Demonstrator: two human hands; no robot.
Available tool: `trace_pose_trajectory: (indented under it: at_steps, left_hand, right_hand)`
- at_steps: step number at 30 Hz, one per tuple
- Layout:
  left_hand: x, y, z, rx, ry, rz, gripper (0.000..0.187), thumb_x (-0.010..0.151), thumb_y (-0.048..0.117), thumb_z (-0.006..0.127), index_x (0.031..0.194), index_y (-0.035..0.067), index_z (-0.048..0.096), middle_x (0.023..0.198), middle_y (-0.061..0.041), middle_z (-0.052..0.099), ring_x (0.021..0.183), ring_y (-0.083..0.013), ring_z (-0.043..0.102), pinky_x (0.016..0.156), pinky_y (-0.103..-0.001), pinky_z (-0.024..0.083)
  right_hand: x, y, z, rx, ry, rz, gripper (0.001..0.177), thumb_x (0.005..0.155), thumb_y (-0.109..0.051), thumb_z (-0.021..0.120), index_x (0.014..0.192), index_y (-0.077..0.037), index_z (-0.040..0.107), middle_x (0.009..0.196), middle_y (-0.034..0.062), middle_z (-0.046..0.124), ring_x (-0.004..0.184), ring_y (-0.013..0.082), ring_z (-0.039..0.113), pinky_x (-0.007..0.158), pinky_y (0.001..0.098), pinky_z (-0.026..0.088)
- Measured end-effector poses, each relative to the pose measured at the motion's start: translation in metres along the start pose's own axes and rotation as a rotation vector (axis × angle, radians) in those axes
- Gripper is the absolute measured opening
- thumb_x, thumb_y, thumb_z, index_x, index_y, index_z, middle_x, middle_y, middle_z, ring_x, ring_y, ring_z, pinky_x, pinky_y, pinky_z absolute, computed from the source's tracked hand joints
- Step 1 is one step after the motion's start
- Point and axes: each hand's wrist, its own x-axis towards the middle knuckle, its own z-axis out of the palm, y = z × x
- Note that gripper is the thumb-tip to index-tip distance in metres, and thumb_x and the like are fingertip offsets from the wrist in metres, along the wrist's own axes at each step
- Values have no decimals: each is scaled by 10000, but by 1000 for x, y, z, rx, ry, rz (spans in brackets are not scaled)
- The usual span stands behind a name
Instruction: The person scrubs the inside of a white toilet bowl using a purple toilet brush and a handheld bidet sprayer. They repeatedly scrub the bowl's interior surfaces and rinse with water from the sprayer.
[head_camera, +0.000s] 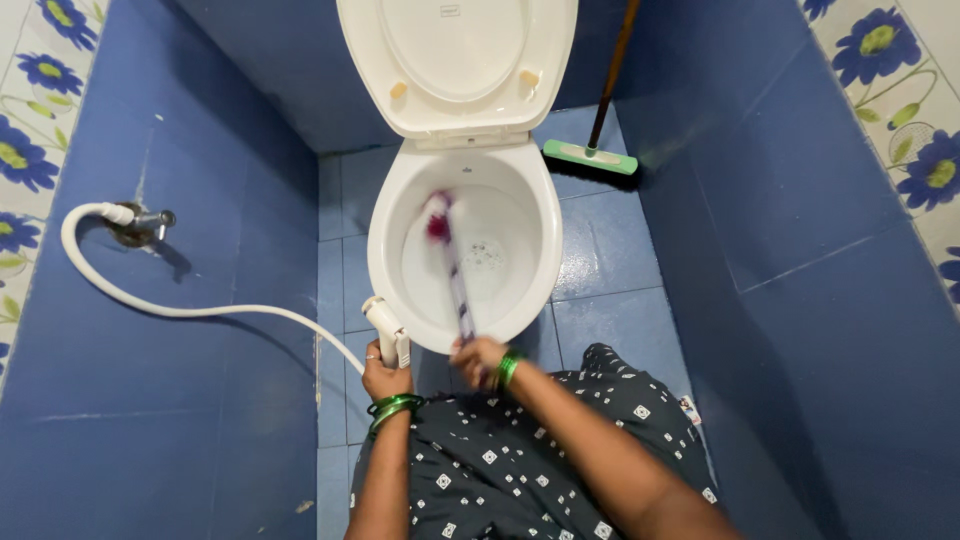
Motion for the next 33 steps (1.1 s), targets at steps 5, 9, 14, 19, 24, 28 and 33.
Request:
trace_pose_trajectory:
  at_steps: [5,9,14,19,24,28,33]
  left_hand:
    - [-3,-2,-4,-16,13,59,336,812,258,835,1066,87,696,881,-113,755,789,-236,730,730,-372,553]
    - [-1,-5,1,-18,0,39,325,835,259,839,1065,85,689,872,-120,748,778,-251,722,737,-375,551]
    - [0,-9,4,-12,-12,43,334,804,236,830,1068,87,689,870,-130,751,778,-262,734,730,-379,559]
    - [-2,-9,-1,19,4,66,367,780,239,845,1073,86,686,870,-147,744,787,-282,733,723,-382,558]
    - [1,-8,2,19,-10,52,332,809,254,829,1054,85,681,876,-145,746,795,-289,736,737,-390,559]
    - [-5,-2,3,-4,3,69,340,799,262,849,1043,88,688,871,-145,747,788,-286,735,730,-390,560]
    - [-3,-1,0,-12,-13,56,344,810,255,847,1058,88,677,887,-138,752,807,-271,742,741,-381,563]
  right_hand:
    - [1,-1,4,195,-23,31,270,905,-19,636,1101,-129,487,563,-81,363,409,59,356,411,280,323]
    - [-22,29,46,63,-146,170,275,891,19,620,1086,-132,499,556,-48,395,413,73,361,419,289,330]
    - [-1,9,16,-170,-154,357,200,925,-149,615,1030,-150,446,552,-64,448,399,48,407,319,206,215]
    - [4,-10,-7,162,33,14,286,892,3,617,1125,-104,489,551,-66,370,405,82,369,407,285,320]
    - [-17,39,40,-20,-143,195,290,878,25,621,1094,-109,481,549,-14,386,410,126,398,420,325,349]
    - [10,11,1,-189,-127,138,205,908,-15,600,1083,-41,495,578,36,470,413,160,449,439,382,455]
    - [5,-3,-6,39,36,52,256,900,0,639,1101,-84,505,574,-31,425,395,89,386,384,308,362]
